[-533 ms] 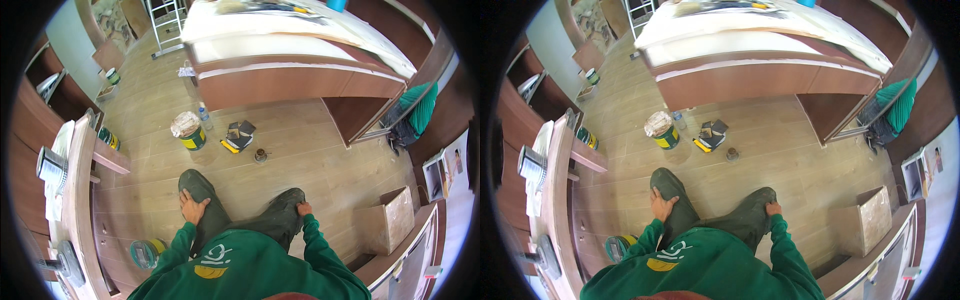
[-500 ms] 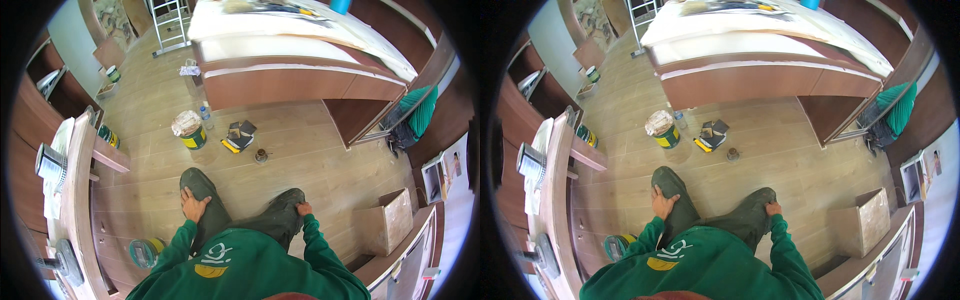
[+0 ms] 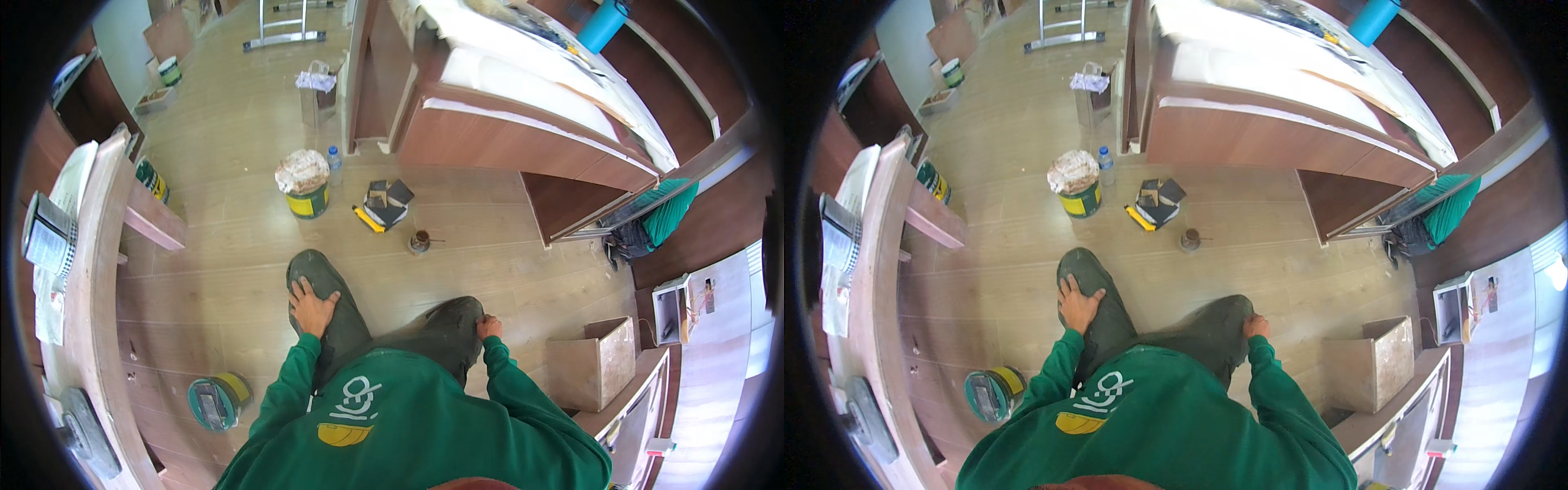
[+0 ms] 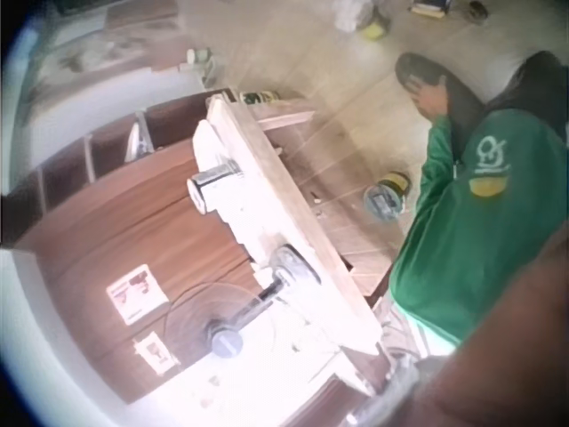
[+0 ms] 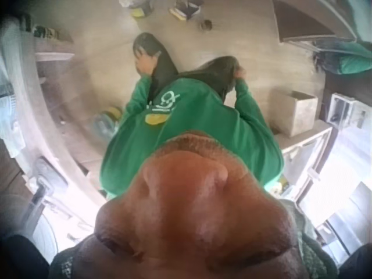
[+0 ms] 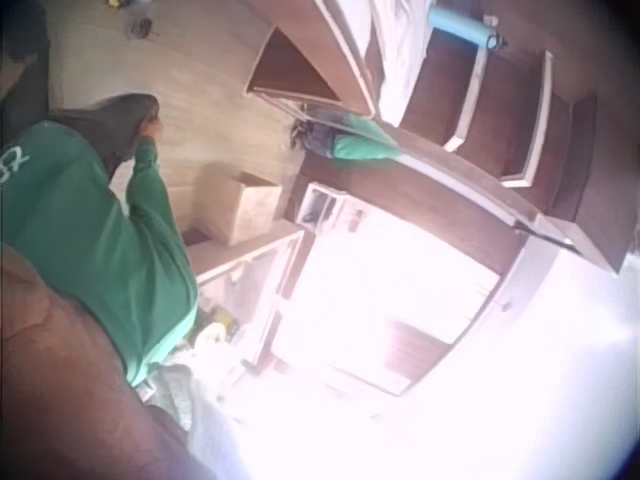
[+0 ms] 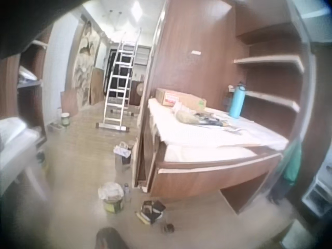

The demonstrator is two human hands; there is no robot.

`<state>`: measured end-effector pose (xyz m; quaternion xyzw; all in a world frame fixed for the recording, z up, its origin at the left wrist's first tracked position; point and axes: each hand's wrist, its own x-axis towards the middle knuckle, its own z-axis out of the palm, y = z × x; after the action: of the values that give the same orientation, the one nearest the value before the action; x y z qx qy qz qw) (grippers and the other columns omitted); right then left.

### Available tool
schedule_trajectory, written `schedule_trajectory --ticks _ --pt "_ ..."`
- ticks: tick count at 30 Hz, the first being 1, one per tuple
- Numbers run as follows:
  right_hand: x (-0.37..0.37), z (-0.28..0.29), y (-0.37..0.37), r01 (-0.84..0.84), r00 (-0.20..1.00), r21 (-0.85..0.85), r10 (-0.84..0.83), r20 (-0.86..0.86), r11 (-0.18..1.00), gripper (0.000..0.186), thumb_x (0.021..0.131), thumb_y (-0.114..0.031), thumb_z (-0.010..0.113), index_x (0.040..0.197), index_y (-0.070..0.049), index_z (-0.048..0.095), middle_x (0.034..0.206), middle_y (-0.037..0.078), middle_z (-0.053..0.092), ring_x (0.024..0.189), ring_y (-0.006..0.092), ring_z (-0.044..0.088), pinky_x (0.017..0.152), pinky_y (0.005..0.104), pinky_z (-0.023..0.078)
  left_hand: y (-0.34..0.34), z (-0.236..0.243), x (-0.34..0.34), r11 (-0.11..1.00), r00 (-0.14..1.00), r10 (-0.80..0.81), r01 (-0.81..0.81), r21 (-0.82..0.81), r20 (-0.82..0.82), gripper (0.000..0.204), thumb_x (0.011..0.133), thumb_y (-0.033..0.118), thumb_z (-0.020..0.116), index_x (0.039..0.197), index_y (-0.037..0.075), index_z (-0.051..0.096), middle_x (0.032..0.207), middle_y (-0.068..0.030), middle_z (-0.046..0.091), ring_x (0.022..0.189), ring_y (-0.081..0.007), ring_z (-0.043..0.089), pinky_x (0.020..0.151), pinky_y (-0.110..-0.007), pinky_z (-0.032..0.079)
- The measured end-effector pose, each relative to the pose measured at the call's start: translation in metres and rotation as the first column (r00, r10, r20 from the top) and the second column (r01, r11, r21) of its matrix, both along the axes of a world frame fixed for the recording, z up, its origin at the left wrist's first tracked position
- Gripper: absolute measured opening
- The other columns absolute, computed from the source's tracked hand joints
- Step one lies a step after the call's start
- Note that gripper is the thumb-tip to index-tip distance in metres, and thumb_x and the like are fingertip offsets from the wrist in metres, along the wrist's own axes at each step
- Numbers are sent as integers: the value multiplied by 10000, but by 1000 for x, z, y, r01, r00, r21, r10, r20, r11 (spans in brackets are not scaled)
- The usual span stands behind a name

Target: The person sands a wooden furniture edge with a sanding block, then applies a finish using a brush from a small can. They wipe the edge with a cloth afterward. The work occurs in a room with scattered tools and paint cans.

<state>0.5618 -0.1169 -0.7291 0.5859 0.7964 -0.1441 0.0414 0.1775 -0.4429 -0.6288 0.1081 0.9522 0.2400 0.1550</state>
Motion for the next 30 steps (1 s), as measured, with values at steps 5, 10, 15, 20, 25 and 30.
schedule_trajectory --ticks 5,10,15,20,25,30 --pt "-14 4 -3 35 998 3 -35 -49 999 260 861 -313 677 957 -78 736 956 221 726 953 438 683 841 507 548 -11 4 -7 999 998 46 -46 7 36 1017 771 510 775 1544 8 344 1609 -244 284 1444 -496 283 1116 -632 317" --pt "-26 -3 -5 17 1000 19 -17 -9 1000 239 883 -283 658 965 -69 724 989 201 735 988 411 682 885 493 535 -17 2 -12 997 994 65 -69 45 83 959 792 456 759 1547 23 354 1616 -236 275 1453 -488 263 1122 -625 309" --pt "-30 -3 -3 10 996 13 -9 -85 1000 319 929 -359 623 977 -58 720 998 199 736 1006 399 675 904 485 518 -17 -23 -29 950 997 76 -67 305 -17 642 814 302 750 1353 -6 583 1467 -246 484 1348 -406 463 1091 -498 398" --pt "-35 9 -5 109 984 -63 -117 -135 992 468 936 -498 601 982 -49 724 987 201 733 980 408 678 877 483 512 48 75 -32 583 994 31 67 810 -104 306 857 107 739 1135 -14 700 1080 -172 712 992 -289 706 868 -351 540" --pt "-23 4 -18 107 969 -66 -119 -215 992 473 934 -489 619 1058 -41 709 1073 220 706 1044 409 658 908 485 505 130 192 -31 253 879 93 433 865 -467 215 850 159 801 974 10 708 833 -111 681 706 -192 652 652 -323 514" --pt "-26 12 -28 92 957 -84 -111 -269 992 443 932 -436 640 1135 -47 703 1128 201 699 1092 385 650 944 468 501 168 245 -76 296 849 -49 516 804 -527 296 797 213 870 819 -23 693 721 -75 659 626 -122 582 585 -271 480"
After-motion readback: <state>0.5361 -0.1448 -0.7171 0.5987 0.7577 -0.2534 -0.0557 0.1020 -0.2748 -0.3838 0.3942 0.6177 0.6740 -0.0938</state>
